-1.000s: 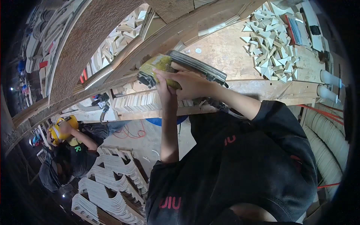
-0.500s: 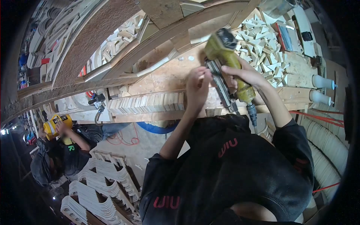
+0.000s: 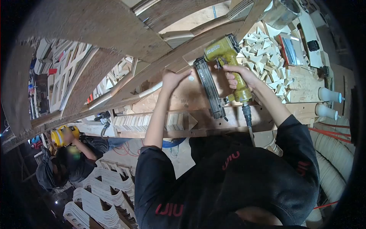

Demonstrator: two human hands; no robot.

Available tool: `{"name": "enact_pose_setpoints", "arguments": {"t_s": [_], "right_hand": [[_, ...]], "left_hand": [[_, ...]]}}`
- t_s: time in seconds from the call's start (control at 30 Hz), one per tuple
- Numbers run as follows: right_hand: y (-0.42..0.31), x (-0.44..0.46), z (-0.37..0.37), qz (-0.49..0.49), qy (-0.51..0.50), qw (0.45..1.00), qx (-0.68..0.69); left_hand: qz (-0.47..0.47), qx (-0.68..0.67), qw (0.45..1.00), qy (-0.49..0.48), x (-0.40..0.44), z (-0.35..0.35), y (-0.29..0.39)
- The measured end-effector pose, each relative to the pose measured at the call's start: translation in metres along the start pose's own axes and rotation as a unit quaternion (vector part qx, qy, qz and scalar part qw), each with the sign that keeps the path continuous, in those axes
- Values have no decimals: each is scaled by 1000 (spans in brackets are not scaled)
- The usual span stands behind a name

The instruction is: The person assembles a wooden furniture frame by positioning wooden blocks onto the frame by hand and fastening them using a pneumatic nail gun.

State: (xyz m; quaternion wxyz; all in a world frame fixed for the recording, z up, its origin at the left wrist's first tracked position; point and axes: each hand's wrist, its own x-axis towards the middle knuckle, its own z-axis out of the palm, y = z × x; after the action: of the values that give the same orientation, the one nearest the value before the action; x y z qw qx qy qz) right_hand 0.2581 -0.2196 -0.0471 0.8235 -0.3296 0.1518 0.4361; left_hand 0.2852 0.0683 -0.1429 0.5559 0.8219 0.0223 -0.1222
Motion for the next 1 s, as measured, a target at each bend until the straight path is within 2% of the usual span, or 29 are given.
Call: {"name": "enact_pose_setpoints", "arguments": {"t_s": [0.1,0.3,0.5,0.6,0.7,1.0], "right_hand": [[0,6,0,3,-4,1000,7],[-3,12,3,6,-1,1000,0],[-5,11,5,25,-4,1000,-4],[-7,10,10,26,5,1000,-9],[-4,9,8,14,36,999,-34],[-9,1,5,-26,84,989,-120]], "left_hand": [[23,-98,995,20,8,5,-5],[47,-76,996,-31,10,8,-4],[64,-67,995,-35,13,11,-5],[60,-98,992,-46,16,13,-6],[44,-152,987,1,14,17,-4],[46,-168,983,-58,18,15,-11]]}}
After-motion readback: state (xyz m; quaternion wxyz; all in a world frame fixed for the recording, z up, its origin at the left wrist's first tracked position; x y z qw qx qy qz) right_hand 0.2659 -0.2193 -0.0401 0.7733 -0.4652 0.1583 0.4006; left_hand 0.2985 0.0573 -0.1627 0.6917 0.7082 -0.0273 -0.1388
